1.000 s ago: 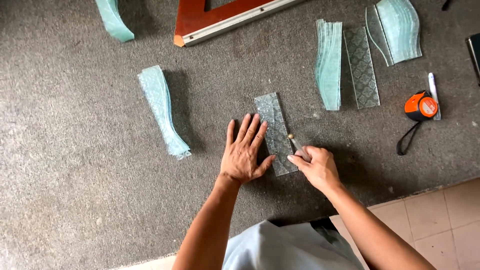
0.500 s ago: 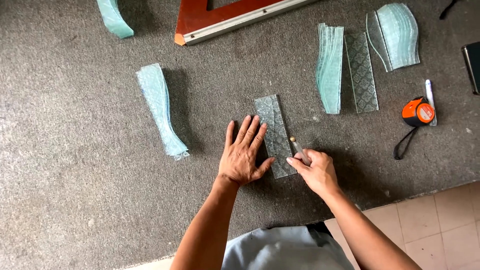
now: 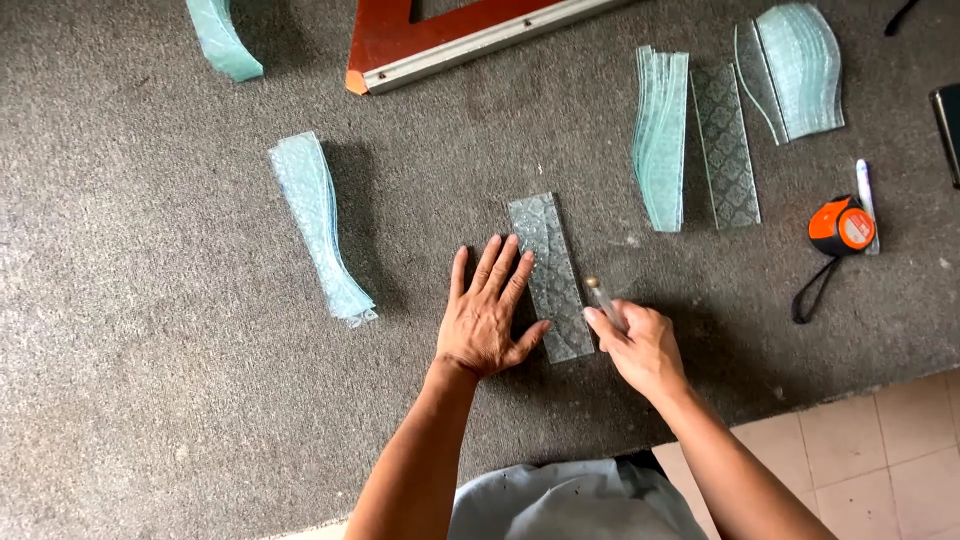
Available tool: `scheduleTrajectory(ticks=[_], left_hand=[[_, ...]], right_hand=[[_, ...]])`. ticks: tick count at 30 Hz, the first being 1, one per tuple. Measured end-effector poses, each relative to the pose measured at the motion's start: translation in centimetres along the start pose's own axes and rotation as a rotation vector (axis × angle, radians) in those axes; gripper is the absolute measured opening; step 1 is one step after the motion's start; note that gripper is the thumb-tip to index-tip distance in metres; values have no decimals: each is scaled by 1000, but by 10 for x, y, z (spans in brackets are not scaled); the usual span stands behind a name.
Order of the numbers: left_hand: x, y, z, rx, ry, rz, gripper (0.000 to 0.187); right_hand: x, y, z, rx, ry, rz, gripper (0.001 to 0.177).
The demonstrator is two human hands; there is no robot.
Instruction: Score and cut decorative glass pieces using a glass cutter on a workshop table.
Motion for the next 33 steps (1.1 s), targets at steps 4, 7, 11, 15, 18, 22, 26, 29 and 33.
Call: scheduleTrajectory(ticks=[4,7,11,15,18,22,26,29,33], left_hand=[[-2,1,2,4,-36,7,92],[1,-1,0,10,3,19,92],[1,1,3,0,19,-13,92],[5,3,3,-9,30,-46,91],[2,3,4,-13,48,-51,92],[2,5,4,-15,40,-70,92],[2,7,4,-23,46,-96,90],[1,7,3,-16,27,-134,89],[-1,7,3,-22,34,-100,87]], right_hand=[[-50,35,-25,-105,-200,72,36],[-88,81,-42,-324,-331,159,41],[-101,100,-21,-460,-287,478,37],[-93,116,9,-451,-189,596,20],[-88,123,19,-414,-204,436,12],[-80,133,35,-340,-209,287,11],[-73,147,44,-372,-201,228,9],[-72,156,46,-400,-212,156,8],[-71,163,50,-478,-278,-53,14]])
Point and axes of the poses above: each hand's wrist, its own z-axis towards the middle knuckle, its own x-axis out of the palm, y = z × x, the point moved 10 cm from there along z, towards the middle knuckle, and after that the axes turned 8 degrees about y, right-handed, at the moved point
